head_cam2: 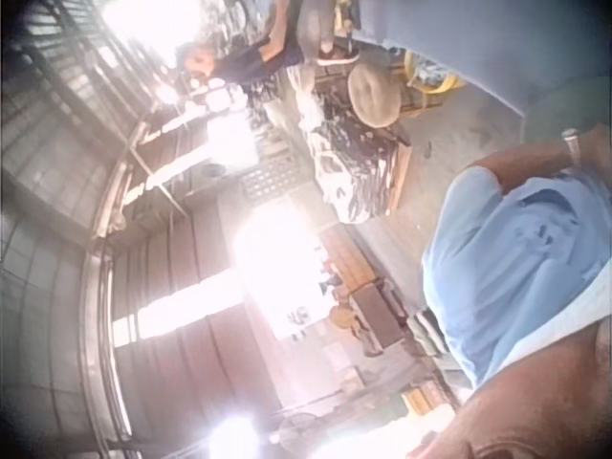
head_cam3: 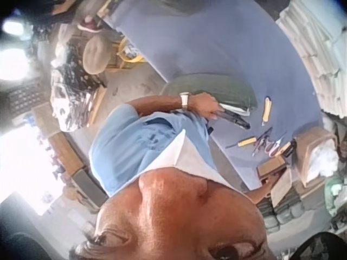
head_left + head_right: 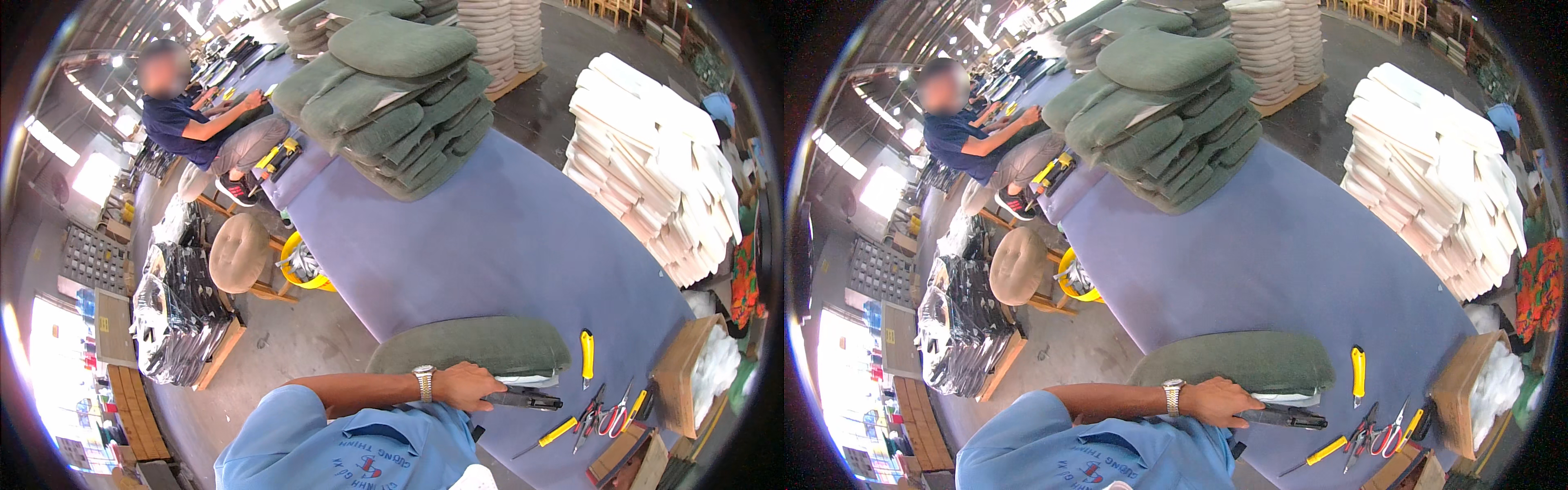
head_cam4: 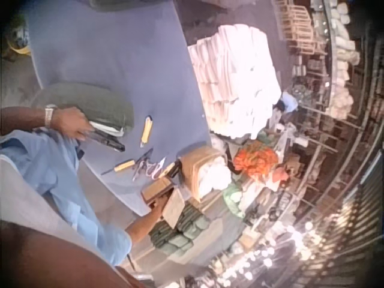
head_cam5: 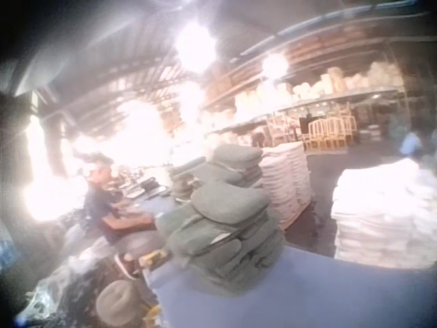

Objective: The person assembles a cushion by attaching green fabric to a white foam insert. They use a staple gun to secure the fabric, a utility knife to trim excess material, and scissors to cut threads. The person repeatedly folds, staples, and trims the fabric around the foam.

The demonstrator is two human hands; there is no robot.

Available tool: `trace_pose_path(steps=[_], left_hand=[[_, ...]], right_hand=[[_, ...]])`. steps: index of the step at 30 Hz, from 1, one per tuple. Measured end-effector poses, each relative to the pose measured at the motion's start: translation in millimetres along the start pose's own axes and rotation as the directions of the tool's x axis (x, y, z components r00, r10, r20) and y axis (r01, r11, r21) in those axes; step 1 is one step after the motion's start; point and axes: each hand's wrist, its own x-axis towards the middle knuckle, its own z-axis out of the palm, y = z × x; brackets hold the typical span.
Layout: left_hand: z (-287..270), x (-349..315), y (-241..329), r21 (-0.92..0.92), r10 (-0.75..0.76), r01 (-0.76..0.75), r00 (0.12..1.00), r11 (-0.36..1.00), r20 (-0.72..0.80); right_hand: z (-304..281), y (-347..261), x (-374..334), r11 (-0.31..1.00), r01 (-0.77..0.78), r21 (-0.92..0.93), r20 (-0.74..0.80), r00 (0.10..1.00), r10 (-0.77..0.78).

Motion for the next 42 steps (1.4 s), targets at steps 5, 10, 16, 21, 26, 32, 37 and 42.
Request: trace_pose_path(steps=[5,10,16,21,26,32,37,42], left_hand=[[0.5,11.5,-7.6,0.043,0.101,-0.098,0.992,0.994,-0.074],[2.3,-0.5,-4.1,0.032,0.075,-0.073,0.994,0.997,-0.074],[10.9,-5.3,-14.7,0.057,0.109,-0.103,0.989,0.993,-0.101],[-6.1,4.6,1.3,0.121,0.086,-0.088,0.996,0.989,0.021],[0.2,-7.3,-7.1,0.068,0.170,-0.161,0.971,0.985,-0.166],[-3.2,5.1,-5.4,0.060,0.188,-0.181,0.971,0.982,-0.149],[0.0,-2.2,-15.0,0.091,0.237,-0.222,0.950,0.971,-0.203],[-4.4,-6.2,-12.1,0.026,0.166,-0.164,0.970,0.986,-0.180]], right_hand=[[62.1,-60.0,1.1,0.993,0.105,0.050,0.163,0.980,-0.111],[76.2,-63.9,-10.5,0.993,0.121,0.011,0.222,0.968,-0.120],[5.2,18.4,-21.4,0.977,-0.086,-0.195,-0.023,0.996,0.083],[-148.2,147.0,-99.2,0.759,-0.481,-0.439,-0.344,0.870,0.353],[-216.5,126.5,-107.6,0.531,-0.615,-0.582,-0.397,0.785,0.475],[-165.7,102.1,-67.9,0.784,-0.472,-0.403,-0.279,0.879,0.386],[-112.3,115.2,1.6,0.871,-0.386,-0.304,-0.207,0.919,0.335],[-110.7,112.8,65.9,0.859,-0.468,-0.210,-0.077,0.883,0.462]])
